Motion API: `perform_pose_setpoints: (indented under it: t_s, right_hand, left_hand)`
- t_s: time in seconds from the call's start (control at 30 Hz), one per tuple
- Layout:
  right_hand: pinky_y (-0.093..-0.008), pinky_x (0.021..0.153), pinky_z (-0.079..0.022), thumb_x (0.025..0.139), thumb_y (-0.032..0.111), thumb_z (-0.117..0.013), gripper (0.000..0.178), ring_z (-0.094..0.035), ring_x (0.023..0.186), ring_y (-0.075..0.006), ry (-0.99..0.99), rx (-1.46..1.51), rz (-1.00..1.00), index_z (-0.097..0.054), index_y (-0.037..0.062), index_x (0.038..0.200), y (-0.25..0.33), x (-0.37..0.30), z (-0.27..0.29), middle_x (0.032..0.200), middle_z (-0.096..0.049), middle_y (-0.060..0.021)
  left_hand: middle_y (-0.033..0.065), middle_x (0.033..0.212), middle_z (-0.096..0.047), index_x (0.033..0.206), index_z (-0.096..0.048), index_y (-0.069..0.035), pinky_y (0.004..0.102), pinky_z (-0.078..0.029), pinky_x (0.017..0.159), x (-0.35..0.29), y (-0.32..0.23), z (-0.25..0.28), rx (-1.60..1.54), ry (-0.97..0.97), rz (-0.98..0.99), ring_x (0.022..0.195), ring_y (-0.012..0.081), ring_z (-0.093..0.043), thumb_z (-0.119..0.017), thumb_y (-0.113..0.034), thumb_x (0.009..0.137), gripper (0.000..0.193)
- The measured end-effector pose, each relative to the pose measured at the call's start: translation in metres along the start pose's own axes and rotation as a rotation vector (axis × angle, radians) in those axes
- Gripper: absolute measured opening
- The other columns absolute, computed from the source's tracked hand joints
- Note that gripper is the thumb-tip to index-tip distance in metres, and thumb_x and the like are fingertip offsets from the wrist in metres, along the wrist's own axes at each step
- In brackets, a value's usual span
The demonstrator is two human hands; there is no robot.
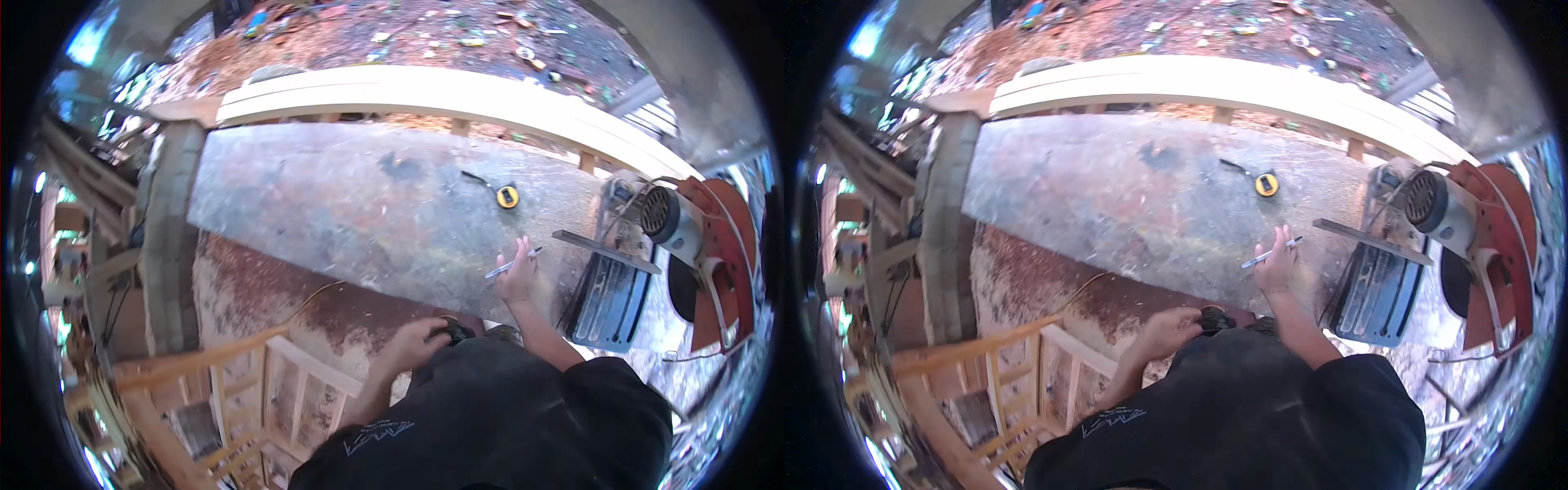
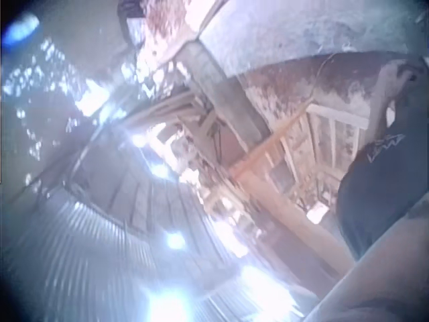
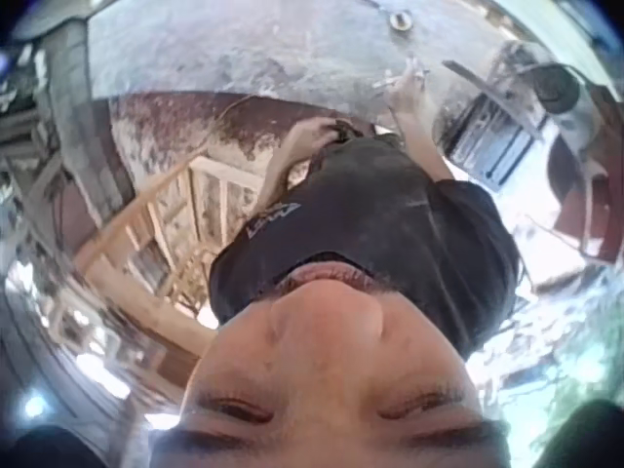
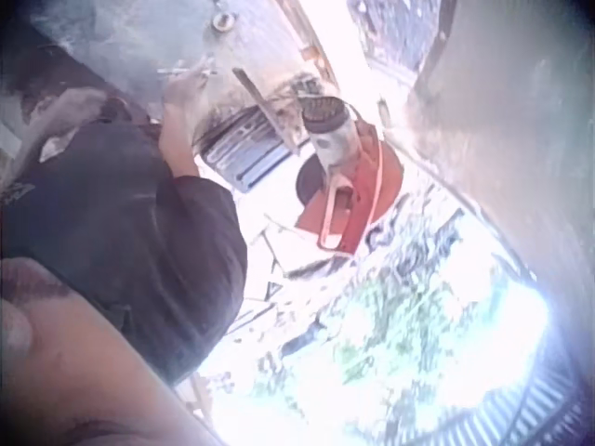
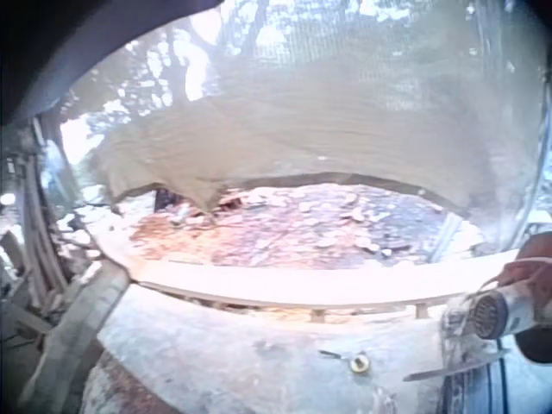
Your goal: The person measures a length of lumber with a measuring tape, marks it with a pencil, and cuts it using a power miter saw.
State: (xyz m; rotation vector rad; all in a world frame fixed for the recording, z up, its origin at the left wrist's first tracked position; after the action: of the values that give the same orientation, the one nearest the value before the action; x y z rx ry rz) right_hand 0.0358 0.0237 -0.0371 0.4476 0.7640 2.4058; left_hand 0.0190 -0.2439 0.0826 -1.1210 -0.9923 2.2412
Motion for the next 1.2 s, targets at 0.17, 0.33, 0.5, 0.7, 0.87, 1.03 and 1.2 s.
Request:
perform_pose_setpoints:
  t_s: [0.17,0.33,0.5,0.7,0.87,1.03,1.2]
  right_hand:
    - [-0.0524,0.107,-0.030,0.082,0.026,-0.066,0.044,-0.041,0.131,-0.0424,0.006,-0.223,0.052,-0.054,0.0101,0.122,-0.028,0.001,-0.017,0.147,-0.044,-0.0207]
    - [-0.0498,0.098,-0.037,0.079,0.032,-0.068,0.036,-0.046,0.128,-0.0389,0.044,-0.356,-0.065,-0.057,0.0144,0.109,-0.012,0.004,-0.011,0.148,-0.044,-0.0194]
    - [-0.0513,0.093,-0.039,0.079,0.032,-0.068,0.031,-0.050,0.121,-0.0372,0.031,-0.236,-0.091,-0.057,0.0148,0.102,-0.013,0.016,-0.005,0.145,-0.049,-0.0156]
    - [-0.0509,0.092,-0.039,0.079,0.031,-0.068,0.027,-0.052,0.118,-0.0335,0.044,-0.218,-0.185,-0.058,0.0158,0.098,-0.012,0.020,0.003,0.144,-0.051,-0.0103]
    - [-0.0519,0.092,-0.039,0.080,0.031,-0.067,0.024,-0.053,0.117,-0.0331,0.007,-0.185,-0.175,-0.058,0.0159,0.097,-0.017,0.017,0.010,0.144,-0.051,-0.0087]
    - [-0.0516,0.092,-0.041,0.082,0.032,-0.066,0.025,-0.054,0.116,-0.0309,0.026,-0.198,-0.160,-0.059,0.0144,0.098,-0.008,0.017,0.010,0.144,-0.051,-0.0066]
    - [-0.0527,0.094,-0.041,0.083,0.033,-0.065,0.027,-0.054,0.114,-0.0342,0.035,-0.177,-0.173,-0.059,0.0139,0.101,-0.011,0.013,0.005,0.145,-0.050,-0.0066]
  left_hand:
    - [0.0154,0.113,-0.067,0.109,-0.069,-0.009,0.0422,-0.047,0.095,0.158,-0.017,0.103,0.522,-0.054,-0.435,0.107,0.0287,-0.063,-0.067,-0.029,0.089,0.029]
    - [0.0216,0.112,-0.066,0.108,-0.067,-0.001,0.0430,-0.051,0.086,0.356,-0.063,0.179,0.253,-0.472,-0.476,0.097,0.0357,-0.066,-0.069,-0.026,0.084,0.035]
    - [0.0234,0.143,-0.045,0.105,-0.068,0.004,0.0475,-0.034,0.109,0.474,-0.094,0.178,0.929,-0.523,-0.403,0.129,0.0370,-0.045,-0.074,-0.029,0.074,0.045]
    - [0.0162,0.113,-0.057,0.090,-0.070,0.000,0.0484,-0.041,0.097,0.502,-0.109,0.183,1.037,-0.332,-0.474,0.109,0.0357,-0.053,-0.072,-0.023,0.068,0.031]
    - [0.0111,0.101,-0.059,0.080,-0.068,-0.007,0.0470,-0.044,0.087,0.490,-0.083,0.175,1.160,-0.476,-0.760,0.102,0.0312,-0.056,-0.069,-0.024,0.071,0.020]
    - [0.0133,0.086,-0.064,0.073,-0.062,-0.005,0.0469,-0.051,0.075,0.498,-0.047,0.184,1.022,-0.349,-0.692,0.085,0.0359,-0.062,-0.065,-0.014,0.071,0.010]
    - [0.0194,0.082,-0.066,0.075,-0.064,-0.001,0.0461,-0.052,0.074,0.473,-0.071,0.210,0.945,-0.250,-0.640,0.080,0.0402,-0.064,-0.068,-0.015,0.071,0.015]
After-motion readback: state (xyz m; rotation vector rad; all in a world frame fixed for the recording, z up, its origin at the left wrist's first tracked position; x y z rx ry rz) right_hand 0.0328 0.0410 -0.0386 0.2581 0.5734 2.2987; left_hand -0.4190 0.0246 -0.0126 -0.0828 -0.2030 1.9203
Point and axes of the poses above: each hand's wrist, its own x-axis towards the middle knuckle, its own z-axis out of the back of the hand, y = z × x, the point moved 5 cm from there along x, towards the middle knuckle
